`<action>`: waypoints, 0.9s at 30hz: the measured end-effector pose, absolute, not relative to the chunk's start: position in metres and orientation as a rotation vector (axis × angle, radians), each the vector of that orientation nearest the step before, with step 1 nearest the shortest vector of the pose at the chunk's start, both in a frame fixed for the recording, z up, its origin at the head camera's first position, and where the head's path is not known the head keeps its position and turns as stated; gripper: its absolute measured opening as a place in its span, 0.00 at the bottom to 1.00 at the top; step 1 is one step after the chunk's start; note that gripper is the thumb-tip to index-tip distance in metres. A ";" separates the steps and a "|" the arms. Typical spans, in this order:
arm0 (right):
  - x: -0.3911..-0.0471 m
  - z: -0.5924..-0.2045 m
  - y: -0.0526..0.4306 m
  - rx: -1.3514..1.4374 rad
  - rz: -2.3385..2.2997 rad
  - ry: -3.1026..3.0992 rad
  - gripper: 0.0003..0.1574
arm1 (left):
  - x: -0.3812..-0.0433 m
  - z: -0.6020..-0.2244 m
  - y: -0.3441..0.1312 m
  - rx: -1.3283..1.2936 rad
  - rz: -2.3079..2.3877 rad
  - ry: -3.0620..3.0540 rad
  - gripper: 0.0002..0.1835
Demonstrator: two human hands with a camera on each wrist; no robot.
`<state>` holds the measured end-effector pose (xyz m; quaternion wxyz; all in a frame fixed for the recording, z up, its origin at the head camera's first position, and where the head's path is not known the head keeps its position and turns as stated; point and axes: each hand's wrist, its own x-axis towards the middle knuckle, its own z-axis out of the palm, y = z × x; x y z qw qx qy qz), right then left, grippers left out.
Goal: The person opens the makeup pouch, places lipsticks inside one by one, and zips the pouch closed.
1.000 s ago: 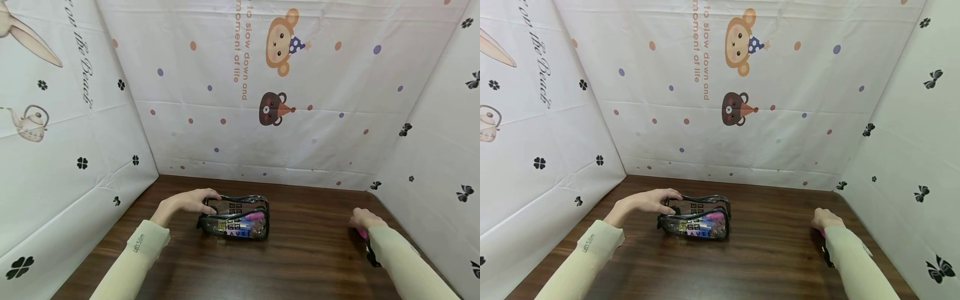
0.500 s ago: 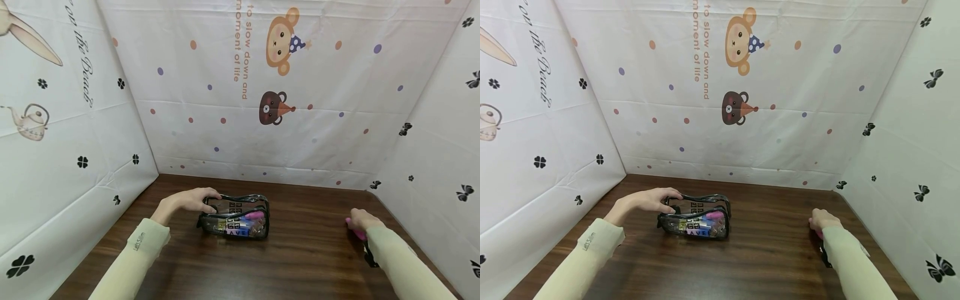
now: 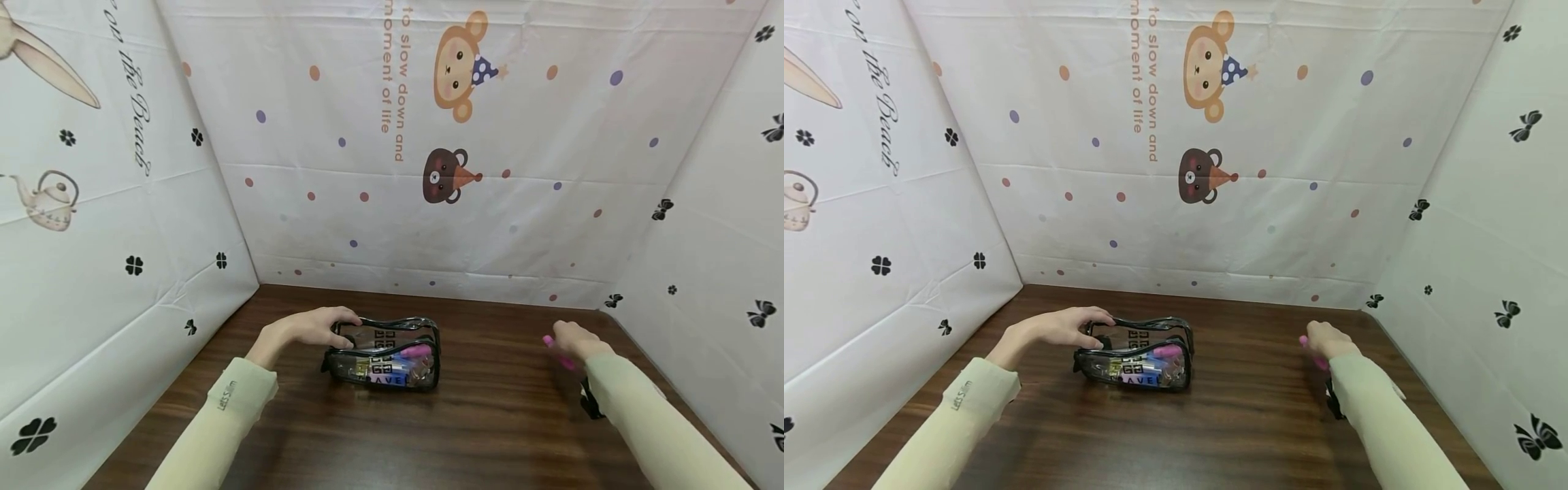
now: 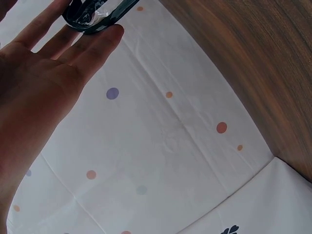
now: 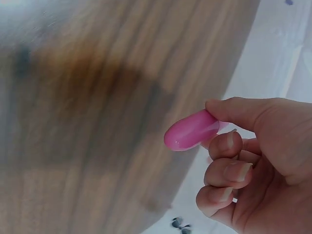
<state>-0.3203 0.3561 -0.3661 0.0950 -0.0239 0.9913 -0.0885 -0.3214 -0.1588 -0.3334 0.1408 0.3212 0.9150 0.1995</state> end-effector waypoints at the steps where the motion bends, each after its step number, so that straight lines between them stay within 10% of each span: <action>1: -0.322 -0.364 0.353 -0.078 -0.267 2.943 0.19 | -0.321 -0.333 -0.159 0.928 0.578 2.643 0.29; 27: -0.341 -0.330 0.295 -0.261 -0.246 3.025 0.22 | -0.320 -0.334 -0.158 0.923 0.569 2.649 0.29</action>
